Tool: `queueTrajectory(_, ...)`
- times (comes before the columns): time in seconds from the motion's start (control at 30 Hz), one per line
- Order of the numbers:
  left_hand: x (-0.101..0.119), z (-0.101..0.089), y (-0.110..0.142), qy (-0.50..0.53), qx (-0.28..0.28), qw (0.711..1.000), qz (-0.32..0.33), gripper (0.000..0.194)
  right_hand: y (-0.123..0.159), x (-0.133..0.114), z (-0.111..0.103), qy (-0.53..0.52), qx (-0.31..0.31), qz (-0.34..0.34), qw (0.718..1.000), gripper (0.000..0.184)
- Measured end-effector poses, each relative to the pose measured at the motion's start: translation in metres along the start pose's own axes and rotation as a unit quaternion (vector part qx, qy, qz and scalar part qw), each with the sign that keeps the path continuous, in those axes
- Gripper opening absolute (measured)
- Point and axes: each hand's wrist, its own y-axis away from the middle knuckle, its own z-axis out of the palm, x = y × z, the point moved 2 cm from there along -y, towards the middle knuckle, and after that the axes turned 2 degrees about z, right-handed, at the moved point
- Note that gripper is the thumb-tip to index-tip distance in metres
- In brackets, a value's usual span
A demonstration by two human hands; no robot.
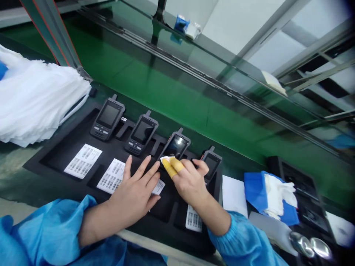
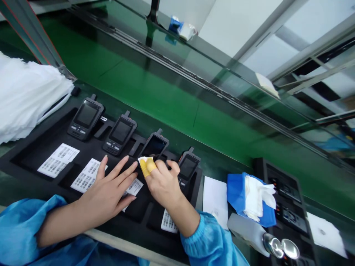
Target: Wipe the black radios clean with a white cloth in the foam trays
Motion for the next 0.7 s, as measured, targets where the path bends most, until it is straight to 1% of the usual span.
queueTrajectory(0.03, 0.000, 0.000, 0.000, -0.001, 0.000, 1.000, 0.000, 0.039, -0.006, 0.005, 0.001, 0.016, 0.002, 0.011, 1.000, 0.019)
queueTrajectory(0.13, 0.001, -0.001, -0.001, -0.005, -0.002, 1.000, -0.001, 0.039, -0.024, 0.022, 0.008, 0.078, 0.010, 0.075, 0.994, 0.018)
queueTrajectory(0.2, 0.001, -0.002, -0.001, -0.004, -0.005, 1.000, -0.001, 0.040, -0.028, 0.024, 0.011, 0.086, 0.005, 0.094, 0.992, 0.020)
queueTrajectory(0.4, 0.001, 0.001, 0.000, -0.004, -0.016, 1.000, 0.007, 0.042, -0.009, -0.004, 0.003, -0.001, -0.013, -0.001, 1.000, 0.025)
queueTrajectory(0.5, 0.001, 0.001, 0.000, -0.011, -0.026, 1.000, 0.006, 0.042, -0.015, 0.002, 0.003, 0.025, -0.004, 0.018, 1.000, 0.024)
queueTrajectory(0.6, 0.002, 0.001, 0.000, -0.016, -0.032, 0.999, 0.005, 0.041, -0.025, 0.015, 0.009, 0.071, 0.004, 0.084, 0.994, 0.025)
queueTrajectory(0.63, 0.002, 0.001, 0.000, -0.016, -0.033, 0.999, 0.006, 0.041, -0.026, 0.016, 0.010, 0.073, 0.005, 0.094, 0.993, 0.026)
queueTrajectory(0.7, 0.002, 0.001, 0.001, -0.017, -0.032, 0.999, 0.009, 0.042, -0.022, 0.010, 0.009, 0.048, 0.001, 0.076, 0.996, 0.025)
